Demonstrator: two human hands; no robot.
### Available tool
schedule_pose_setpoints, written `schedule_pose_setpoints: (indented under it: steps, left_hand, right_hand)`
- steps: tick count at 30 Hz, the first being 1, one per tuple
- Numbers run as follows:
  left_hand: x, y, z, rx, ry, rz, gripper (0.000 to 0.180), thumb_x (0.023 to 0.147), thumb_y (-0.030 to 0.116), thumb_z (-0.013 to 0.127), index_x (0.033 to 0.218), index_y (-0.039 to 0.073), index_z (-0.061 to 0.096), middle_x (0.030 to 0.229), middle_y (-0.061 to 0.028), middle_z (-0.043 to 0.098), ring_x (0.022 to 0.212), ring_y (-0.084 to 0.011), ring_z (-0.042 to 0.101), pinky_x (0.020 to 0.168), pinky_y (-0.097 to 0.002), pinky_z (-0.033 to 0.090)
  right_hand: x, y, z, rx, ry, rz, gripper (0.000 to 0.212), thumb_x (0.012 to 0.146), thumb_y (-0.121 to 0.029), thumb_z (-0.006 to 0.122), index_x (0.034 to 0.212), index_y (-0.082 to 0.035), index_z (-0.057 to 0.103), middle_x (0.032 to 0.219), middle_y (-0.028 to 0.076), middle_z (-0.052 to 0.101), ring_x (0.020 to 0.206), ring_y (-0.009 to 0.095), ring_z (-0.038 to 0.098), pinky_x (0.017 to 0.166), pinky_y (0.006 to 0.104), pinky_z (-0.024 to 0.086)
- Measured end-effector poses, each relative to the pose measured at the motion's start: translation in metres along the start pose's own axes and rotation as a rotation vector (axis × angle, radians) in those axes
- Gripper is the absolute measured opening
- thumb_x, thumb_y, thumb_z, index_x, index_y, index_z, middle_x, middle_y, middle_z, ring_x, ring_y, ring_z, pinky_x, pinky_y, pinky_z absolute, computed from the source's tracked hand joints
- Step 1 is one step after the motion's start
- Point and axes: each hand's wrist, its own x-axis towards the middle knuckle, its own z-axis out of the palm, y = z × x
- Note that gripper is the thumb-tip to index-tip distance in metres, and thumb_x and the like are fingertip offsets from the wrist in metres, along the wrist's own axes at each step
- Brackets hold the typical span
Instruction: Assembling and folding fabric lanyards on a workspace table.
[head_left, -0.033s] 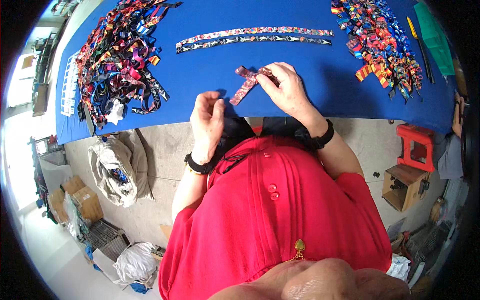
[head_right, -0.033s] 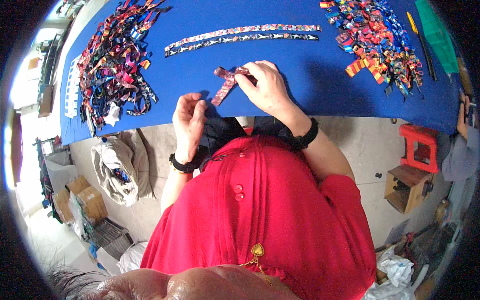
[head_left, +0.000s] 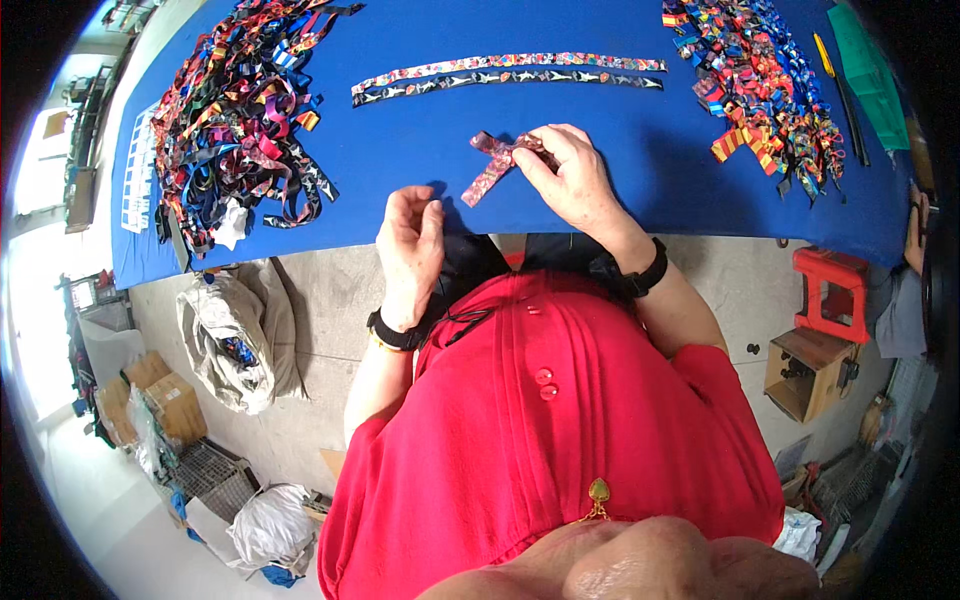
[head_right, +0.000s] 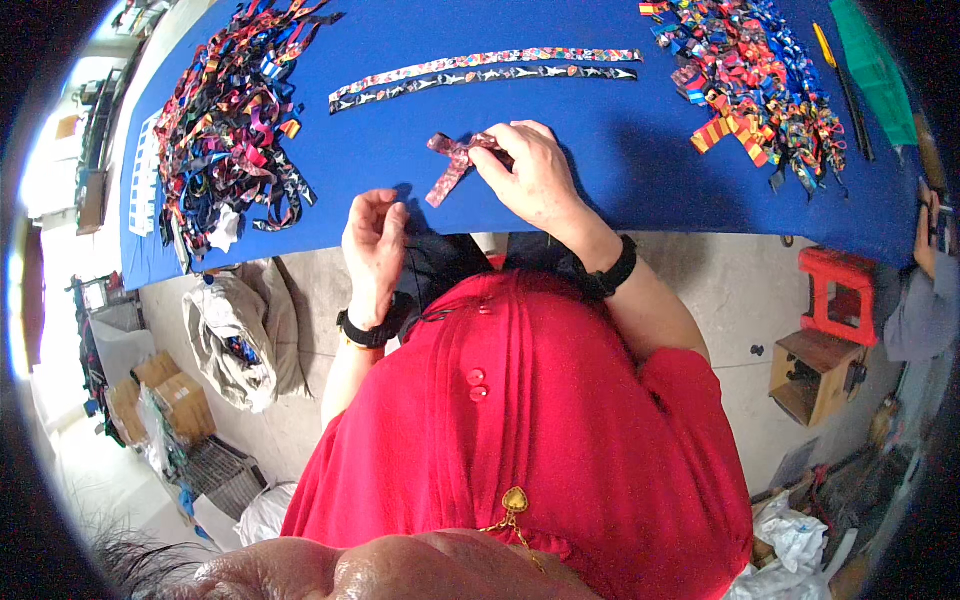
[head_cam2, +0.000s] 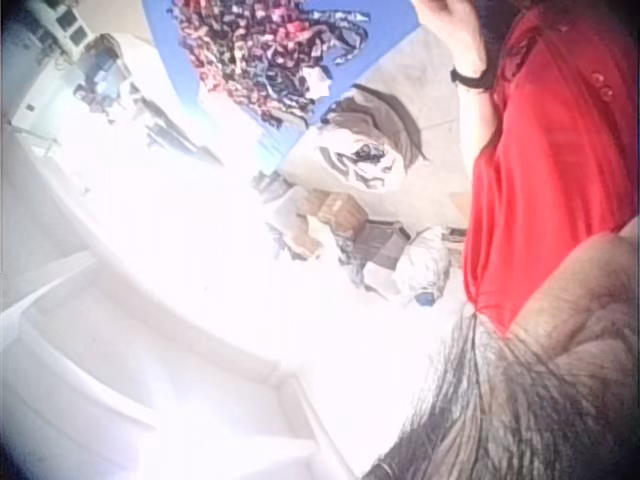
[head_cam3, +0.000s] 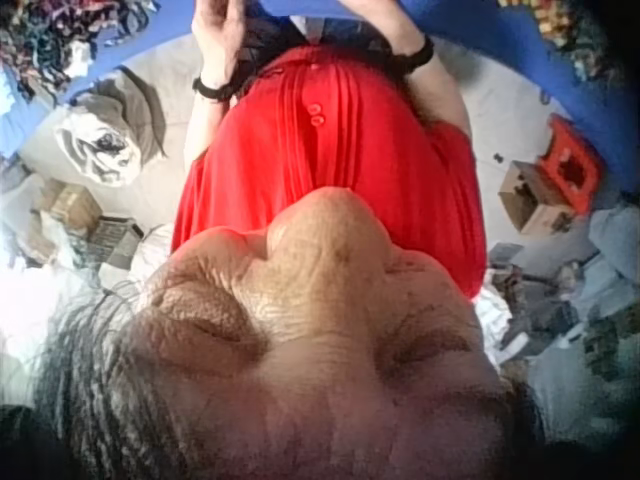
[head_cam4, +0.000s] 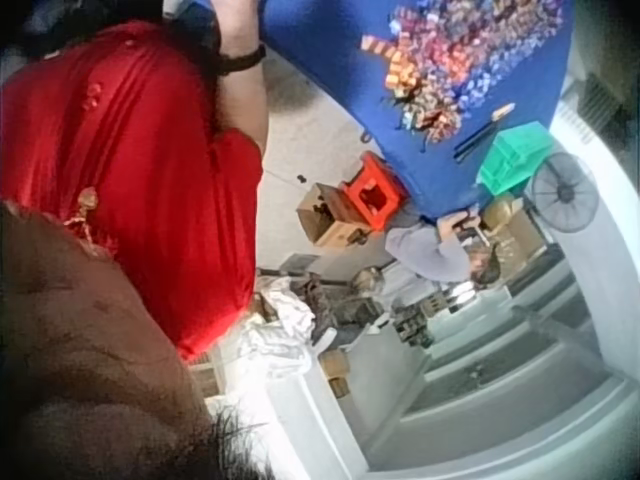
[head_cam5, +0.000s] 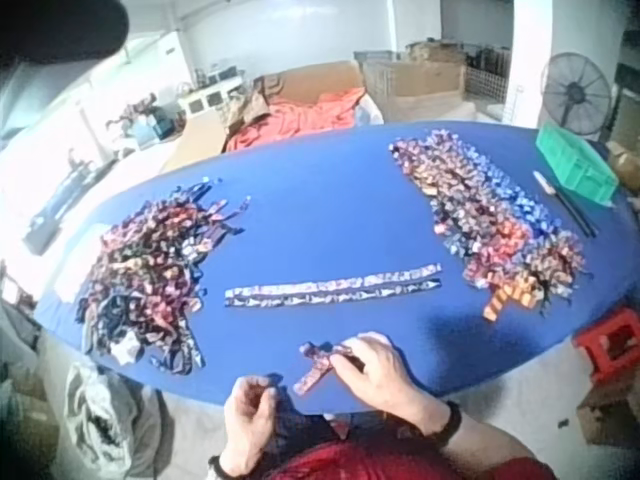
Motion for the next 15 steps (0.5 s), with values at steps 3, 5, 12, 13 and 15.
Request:
schedule_pose_setpoints:
  steps: [3,5,12,13,15]
  left_hand:
    - [-0.006,-0.001,-0.005,0.157,0.079,0.176,0.011,0.095,0.001,0.063,0.106,0.002,0.062,0.088,-0.0087,0.067,0.079,-0.0170,0.066,0.075,-0.0314,0.053]
    - [-0.004,0.004,-0.005,0.547,0.111,0.526,0.016,0.089,-0.003,0.065,0.104,0.001,0.064,0.097,-0.0152,0.068,0.089,-0.0319,0.066,0.081,-0.0386,0.052]
    - [0.000,0.033,0.041,0.512,-0.108,0.807,0.042,0.083,-0.006,0.064,0.124,0.004,0.062,0.127,-0.0145,0.063,0.119,-0.0373,0.058,0.103,-0.0457,0.046]
    - [0.001,0.033,0.047,0.523,-0.127,0.801,0.046,0.082,-0.006,0.064,0.127,0.004,0.061,0.129,-0.0143,0.062,0.122,-0.0373,0.056,0.104,-0.0456,0.045]
    - [0.004,0.030,0.055,0.535,-0.158,0.786,0.055,0.080,-0.007,0.061,0.133,0.005,0.057,0.133,-0.0148,0.060,0.124,-0.0376,0.055,0.105,-0.0470,0.044]
  right_hand:
    - [0.000,0.000,0.001,-0.020,0.006,-0.011,0.015,0.088,-0.019,0.070,0.090,-0.005,0.065,0.080,0.012,0.068,0.080,0.034,0.064,0.081,0.0456,0.047]
    - [-0.001,0.002,0.003,-0.039,0.014,0.013,0.014,0.087,-0.019,0.071,0.089,-0.006,0.065,0.081,0.011,0.068,0.080,0.033,0.064,0.082,0.0452,0.047]
    - [-0.004,0.003,0.005,-0.294,0.084,0.067,0.015,0.081,-0.020,0.076,0.084,-0.009,0.067,0.099,0.009,0.068,0.096,0.029,0.063,0.092,0.0437,0.043]
    - [-0.005,0.004,0.006,-0.296,0.084,0.065,0.015,0.081,-0.020,0.076,0.084,-0.009,0.067,0.099,0.009,0.068,0.096,0.029,0.063,0.092,0.0437,0.043]
    - [-0.006,0.008,0.009,-0.370,0.137,-0.006,0.018,0.079,-0.020,0.077,0.083,-0.006,0.067,0.110,0.011,0.067,0.106,0.031,0.060,0.097,0.0437,0.042]
